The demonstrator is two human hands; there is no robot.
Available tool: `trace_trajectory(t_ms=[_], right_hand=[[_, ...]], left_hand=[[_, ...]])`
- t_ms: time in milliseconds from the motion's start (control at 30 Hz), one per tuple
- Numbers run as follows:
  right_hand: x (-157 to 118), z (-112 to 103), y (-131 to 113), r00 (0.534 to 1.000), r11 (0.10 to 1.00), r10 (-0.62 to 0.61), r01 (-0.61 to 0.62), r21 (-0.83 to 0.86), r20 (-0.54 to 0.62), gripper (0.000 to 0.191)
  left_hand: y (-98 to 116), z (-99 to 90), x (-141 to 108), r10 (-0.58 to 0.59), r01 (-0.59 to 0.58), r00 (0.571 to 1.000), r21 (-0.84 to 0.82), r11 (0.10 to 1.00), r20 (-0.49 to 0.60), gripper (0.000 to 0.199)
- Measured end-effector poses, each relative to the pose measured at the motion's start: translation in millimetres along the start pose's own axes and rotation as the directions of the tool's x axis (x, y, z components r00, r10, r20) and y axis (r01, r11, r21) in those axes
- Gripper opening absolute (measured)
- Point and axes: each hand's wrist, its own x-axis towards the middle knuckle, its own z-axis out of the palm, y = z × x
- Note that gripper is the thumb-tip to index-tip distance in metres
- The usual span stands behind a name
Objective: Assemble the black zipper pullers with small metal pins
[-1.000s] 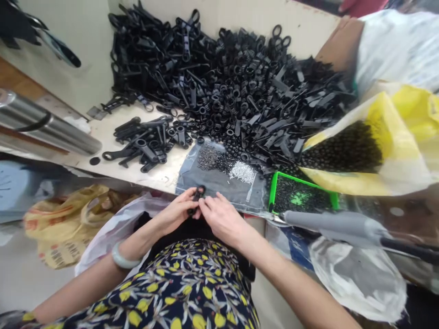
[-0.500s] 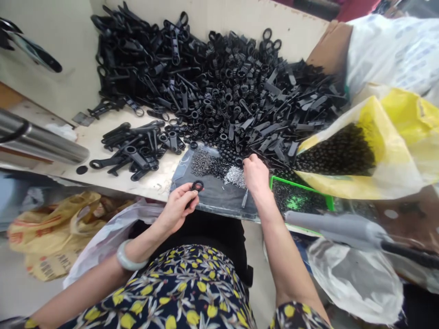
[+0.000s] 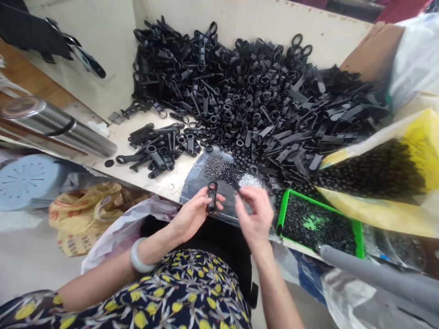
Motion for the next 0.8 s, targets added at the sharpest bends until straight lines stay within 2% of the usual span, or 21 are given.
trace_trajectory(t_ms=[133,267,467,667,800], right_hand=[[-31.8,18.6,-17.8,0.992,0.993,-0.103,0.098,0.069,0.075,0.015],[-39.8,24.2,-20.8,0.973,0.975,-0.222,0.222,0.020,0.068,0.020],[-41.7,27.2,-21.3,0.953,0.952,-0.297,0.301,-0.064,0.064,0.018],[-48.0,34.0,-18.7,0.925,0.923,-0.371,0.377,-0.080,0.077,0.027],[-52.0,34.5,-17.1,0.928,0.930,-0.356,0.363,-0.062,0.110,0.030]], left_hand=[[-3.0,7.3,1.2,0.001,-0.004,1.000,-0.106,0.994,-0.027,0.029],[-2.5,12.5,-2.7,-0.017,0.016,1.000,-0.159,0.987,-0.002,0.022],[-2.5,13.7,-6.8,-0.007,0.006,1.000,-0.104,0.995,-0.005,0.026],[-2.5,11.6,-5.0,0.075,-0.077,0.996,-0.039,0.996,-0.038,0.025],[-3.1,8.2,-4.0,0.107,-0.107,0.992,0.007,0.994,-0.060,0.027]])
